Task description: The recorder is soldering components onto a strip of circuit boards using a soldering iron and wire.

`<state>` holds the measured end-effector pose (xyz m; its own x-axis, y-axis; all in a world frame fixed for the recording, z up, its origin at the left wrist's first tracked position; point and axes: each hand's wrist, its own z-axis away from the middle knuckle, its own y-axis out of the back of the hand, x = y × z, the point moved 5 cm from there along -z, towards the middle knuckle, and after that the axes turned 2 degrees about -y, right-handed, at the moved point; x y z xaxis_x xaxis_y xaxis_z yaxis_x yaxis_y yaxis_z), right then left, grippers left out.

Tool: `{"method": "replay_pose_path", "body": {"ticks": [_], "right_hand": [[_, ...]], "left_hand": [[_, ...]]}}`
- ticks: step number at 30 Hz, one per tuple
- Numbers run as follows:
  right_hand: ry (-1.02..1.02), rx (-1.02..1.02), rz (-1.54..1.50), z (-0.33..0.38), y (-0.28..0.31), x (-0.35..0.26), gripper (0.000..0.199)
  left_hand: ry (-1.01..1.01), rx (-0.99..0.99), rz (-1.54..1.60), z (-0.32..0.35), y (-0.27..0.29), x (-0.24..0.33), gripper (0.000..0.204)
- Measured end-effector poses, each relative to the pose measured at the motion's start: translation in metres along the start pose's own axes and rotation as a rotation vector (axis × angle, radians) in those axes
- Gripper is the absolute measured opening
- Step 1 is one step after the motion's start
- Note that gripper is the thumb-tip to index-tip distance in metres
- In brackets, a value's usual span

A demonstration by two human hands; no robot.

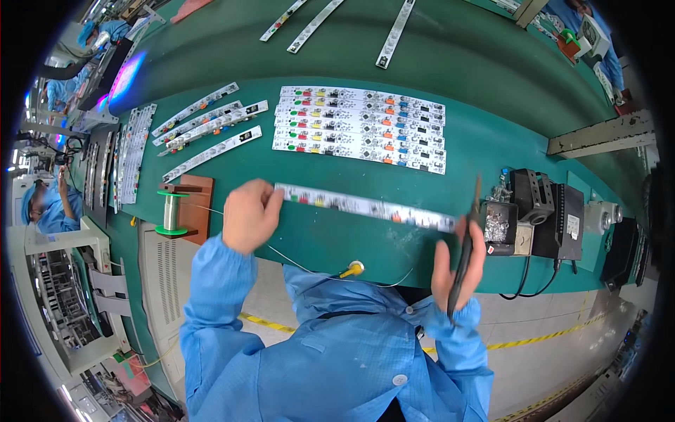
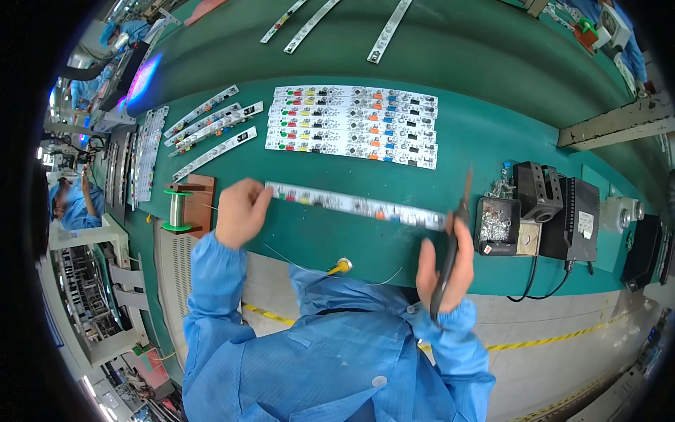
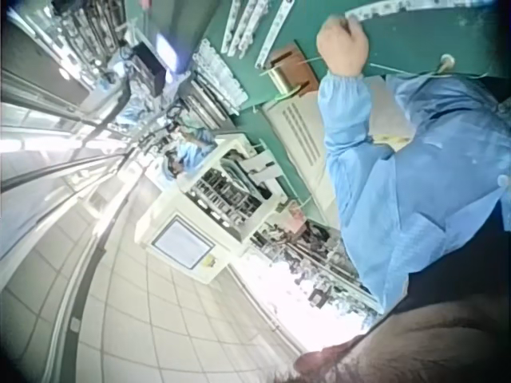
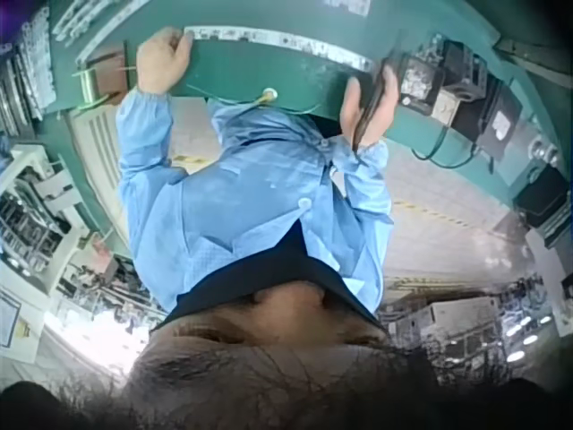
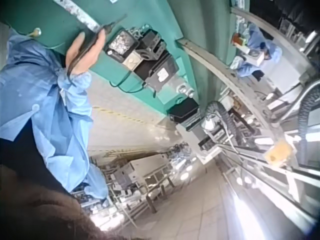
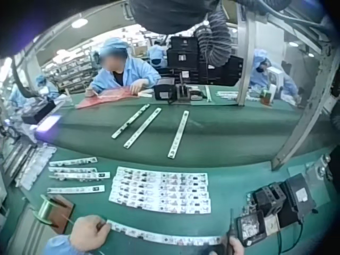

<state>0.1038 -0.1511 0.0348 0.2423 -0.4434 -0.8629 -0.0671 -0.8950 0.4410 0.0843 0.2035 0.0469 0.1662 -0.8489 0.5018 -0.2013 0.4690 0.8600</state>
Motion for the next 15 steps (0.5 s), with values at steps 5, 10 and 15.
{"method": "replay_pose_path", "body": {"ticks": [5,10,15], "right_hand": [[-0.025,-0.007,0.032,0.048,0.025,0.020,0.056],[0.073,0.018,0.117,0.057,0.032,0.026,0.055],[0.111,0.064,0.033,0.054,0.043,0.025,0.054]], "left_hand": [[-0.051,-0.005,0.035,0.027,-0.012,0.023,0.010],[-0.520,0.016,0.199,0.065,-0.027,0.106,0.021],[-0.718,-0.101,0.220,0.099,-0.086,0.155,0.026]]}}
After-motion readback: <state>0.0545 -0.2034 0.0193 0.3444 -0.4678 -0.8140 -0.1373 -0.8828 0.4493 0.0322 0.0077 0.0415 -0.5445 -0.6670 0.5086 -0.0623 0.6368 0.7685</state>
